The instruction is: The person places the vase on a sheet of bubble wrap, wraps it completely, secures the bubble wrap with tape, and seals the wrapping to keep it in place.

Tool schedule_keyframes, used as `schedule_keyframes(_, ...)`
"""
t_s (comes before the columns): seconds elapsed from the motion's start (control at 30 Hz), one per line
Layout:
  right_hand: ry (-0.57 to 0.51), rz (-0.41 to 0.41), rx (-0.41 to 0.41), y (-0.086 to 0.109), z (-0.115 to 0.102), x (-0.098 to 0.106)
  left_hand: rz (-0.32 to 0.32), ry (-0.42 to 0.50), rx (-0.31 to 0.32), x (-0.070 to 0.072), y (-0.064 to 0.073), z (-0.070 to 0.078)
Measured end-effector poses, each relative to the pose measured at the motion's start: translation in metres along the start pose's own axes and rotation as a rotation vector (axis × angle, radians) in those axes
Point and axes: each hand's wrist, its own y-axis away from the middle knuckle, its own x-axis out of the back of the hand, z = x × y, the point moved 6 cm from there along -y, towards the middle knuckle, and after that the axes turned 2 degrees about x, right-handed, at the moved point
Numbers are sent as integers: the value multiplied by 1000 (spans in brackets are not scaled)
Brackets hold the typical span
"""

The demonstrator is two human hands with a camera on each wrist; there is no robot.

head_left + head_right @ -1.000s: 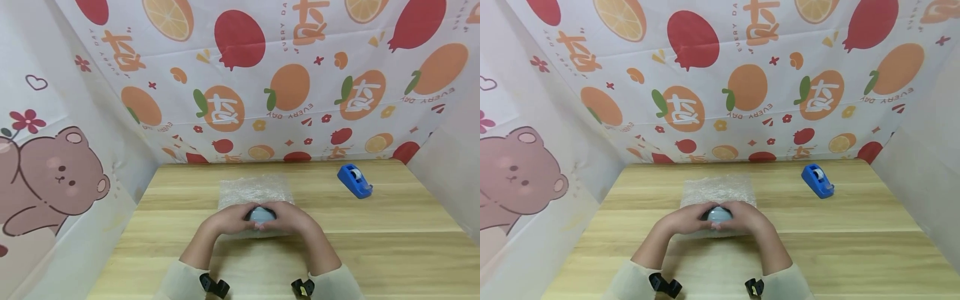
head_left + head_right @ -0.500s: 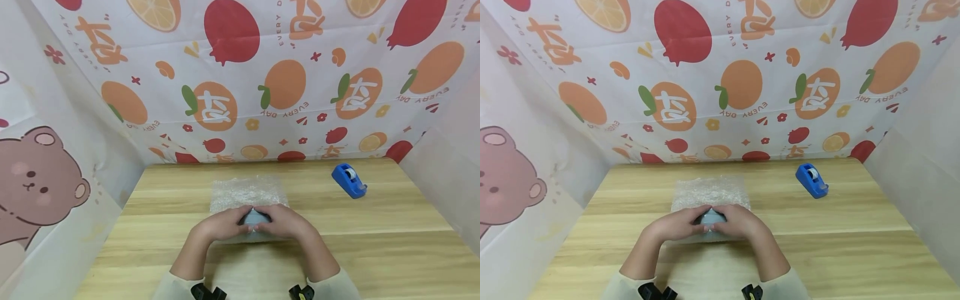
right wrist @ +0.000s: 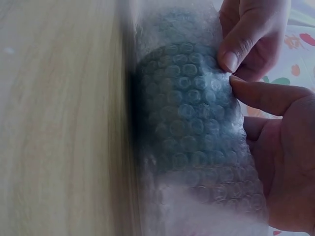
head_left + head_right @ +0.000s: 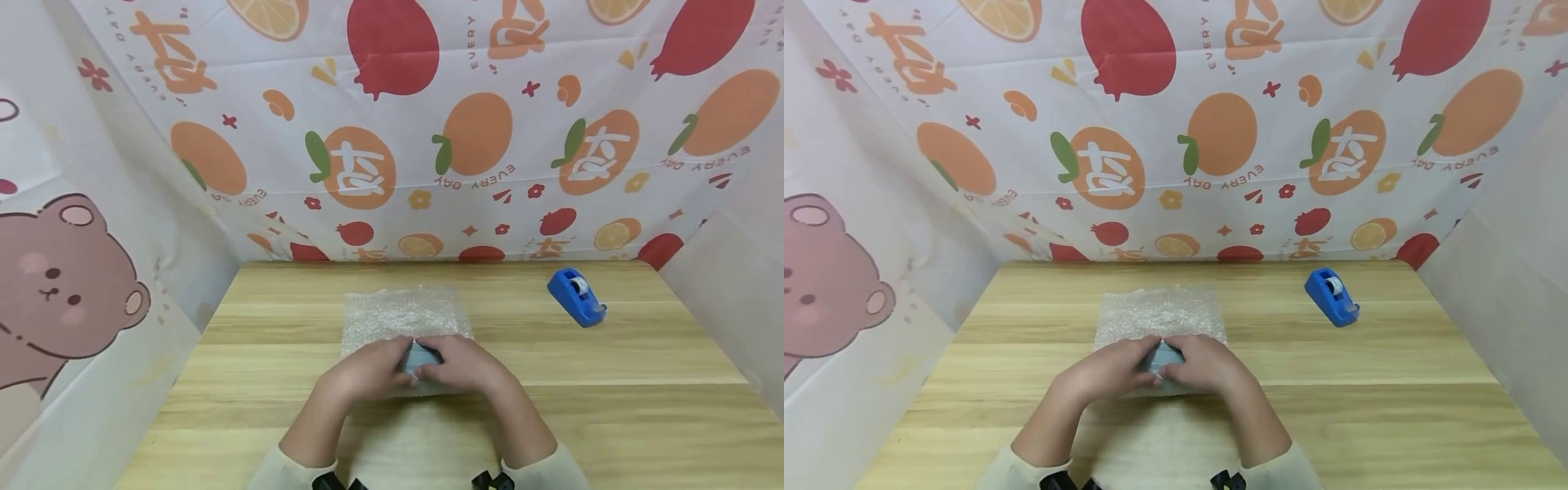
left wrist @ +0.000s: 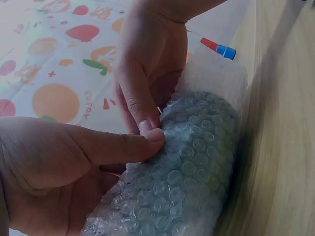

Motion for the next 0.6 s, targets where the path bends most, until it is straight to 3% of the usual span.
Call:
schedule_keyframes(0.33,-20,-10,-37,-1,4,-2,-68,1,-24,-1,-5,-10)
schedule_keyframes(0.6,-21,-93,-58,-2,7,-5,-202,160,4,-4,-11,-27)
